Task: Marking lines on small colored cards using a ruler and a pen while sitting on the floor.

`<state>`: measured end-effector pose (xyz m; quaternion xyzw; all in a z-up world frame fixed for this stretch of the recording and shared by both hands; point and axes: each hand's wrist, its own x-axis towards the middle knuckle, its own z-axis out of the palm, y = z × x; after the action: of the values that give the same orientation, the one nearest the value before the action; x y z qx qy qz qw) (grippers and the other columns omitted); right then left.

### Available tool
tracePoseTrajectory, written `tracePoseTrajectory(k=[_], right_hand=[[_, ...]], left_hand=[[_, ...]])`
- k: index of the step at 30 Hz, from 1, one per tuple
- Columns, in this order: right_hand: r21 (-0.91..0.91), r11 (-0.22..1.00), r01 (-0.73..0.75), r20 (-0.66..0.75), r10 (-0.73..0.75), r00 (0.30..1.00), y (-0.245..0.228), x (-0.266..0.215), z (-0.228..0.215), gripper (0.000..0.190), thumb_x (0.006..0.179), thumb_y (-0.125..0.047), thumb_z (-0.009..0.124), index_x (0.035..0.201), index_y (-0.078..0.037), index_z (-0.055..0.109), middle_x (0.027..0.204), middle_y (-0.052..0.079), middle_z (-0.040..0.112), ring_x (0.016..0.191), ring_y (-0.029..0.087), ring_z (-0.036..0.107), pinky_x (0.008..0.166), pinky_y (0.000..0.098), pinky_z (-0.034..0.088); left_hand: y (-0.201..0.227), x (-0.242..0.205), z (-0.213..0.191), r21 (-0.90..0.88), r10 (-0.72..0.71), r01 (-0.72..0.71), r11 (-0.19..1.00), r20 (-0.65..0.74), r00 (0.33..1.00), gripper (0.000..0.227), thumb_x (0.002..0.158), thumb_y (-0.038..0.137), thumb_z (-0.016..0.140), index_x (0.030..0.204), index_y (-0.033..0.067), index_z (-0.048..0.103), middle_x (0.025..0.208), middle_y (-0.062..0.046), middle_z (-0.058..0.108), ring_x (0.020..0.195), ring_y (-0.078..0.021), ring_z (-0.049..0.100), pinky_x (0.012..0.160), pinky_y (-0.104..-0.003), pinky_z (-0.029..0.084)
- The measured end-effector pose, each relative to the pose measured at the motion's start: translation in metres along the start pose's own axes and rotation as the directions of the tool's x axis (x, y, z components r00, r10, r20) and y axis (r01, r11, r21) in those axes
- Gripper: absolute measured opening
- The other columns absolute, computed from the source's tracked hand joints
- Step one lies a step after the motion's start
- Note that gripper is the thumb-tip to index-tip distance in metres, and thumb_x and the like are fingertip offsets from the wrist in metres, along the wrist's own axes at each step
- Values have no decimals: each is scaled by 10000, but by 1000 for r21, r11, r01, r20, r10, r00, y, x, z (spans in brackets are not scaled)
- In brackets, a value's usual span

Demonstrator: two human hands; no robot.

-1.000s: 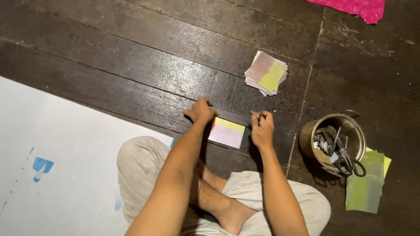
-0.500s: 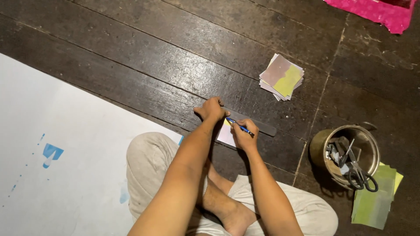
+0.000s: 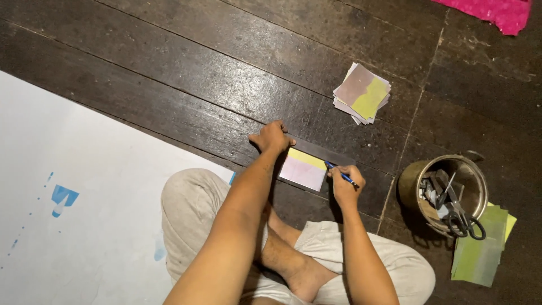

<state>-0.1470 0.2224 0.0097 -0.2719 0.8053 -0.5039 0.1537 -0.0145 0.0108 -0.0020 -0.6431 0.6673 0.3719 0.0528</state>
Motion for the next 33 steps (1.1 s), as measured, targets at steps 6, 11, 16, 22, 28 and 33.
tracePoseTrajectory(k=[6, 11, 16, 22, 28, 33], right_hand=[[-10, 994, 106, 116, -104, 988, -20, -4, 67, 97, 750, -59, 812, 772, -40, 719, 800, 155, 741, 806, 319, 743, 737, 397, 568], [-15, 993, 116, 123, -113, 986, -12, -2, 71, 107, 745, -73, 821, 774, -49, 720, 797, 140, 748, 818, 312, 742, 747, 401, 566], [-100, 995, 27, 43, -22, 999, 2, -4, 22, 93, 769, -66, 807, 801, -32, 727, 809, 189, 735, 813, 336, 736, 731, 417, 557], [10, 993, -113, 20, 113, 993, 3, 0, 5, 79, 818, -2, 753, 824, 18, 677, 794, 188, 742, 705, 247, 742, 693, 382, 575], [-12, 997, -78, 148, 79, 986, -18, -4, 79, 112, 755, -76, 810, 812, -30, 726, 869, 175, 763, 880, 311, 746, 816, 416, 568], [-54, 981, -185, 131, 191, 973, -23, -3, 65, 111, 760, -97, 810, 793, -62, 710, 845, 136, 771, 846, 279, 755, 775, 408, 573]], left_hand=[[-2, 4, 6, -14, -7, 7, 1000, -11, 1000, 293, 757, 264, 888, 999, 320, 734, 1141, 50, 745, 1242, -237, 648, 1024, -604, 358], [-1, 1, 2, -3, 6, -6, 1000, -3, 1000, 322, 737, 292, 904, 1011, 314, 736, 1146, 44, 746, 1241, -247, 649, 1020, -598, 368], [-4, 5, 7, 2, 3, -3, 1000, -25, 1000, 295, 742, 258, 894, 988, 313, 740, 1118, 54, 752, 1226, -233, 661, 1007, -610, 359], [0, -3, 0, -20, 21, -22, 1000, -32, 999, 303, 733, 244, 901, 986, 296, 743, 1123, 30, 750, 1224, -250, 659, 1002, -627, 348], [4, -12, -12, -39, 17, -18, 999, -30, 999, 230, 810, 186, 833, 999, 280, 742, 1118, 23, 754, 1223, -251, 659, 984, -576, 365], [3, -9, -8, -27, 17, -17, 999, -9, 1000, 274, 773, 209, 877, 1000, 283, 743, 1114, 31, 758, 1214, -259, 663, 970, -557, 377]])
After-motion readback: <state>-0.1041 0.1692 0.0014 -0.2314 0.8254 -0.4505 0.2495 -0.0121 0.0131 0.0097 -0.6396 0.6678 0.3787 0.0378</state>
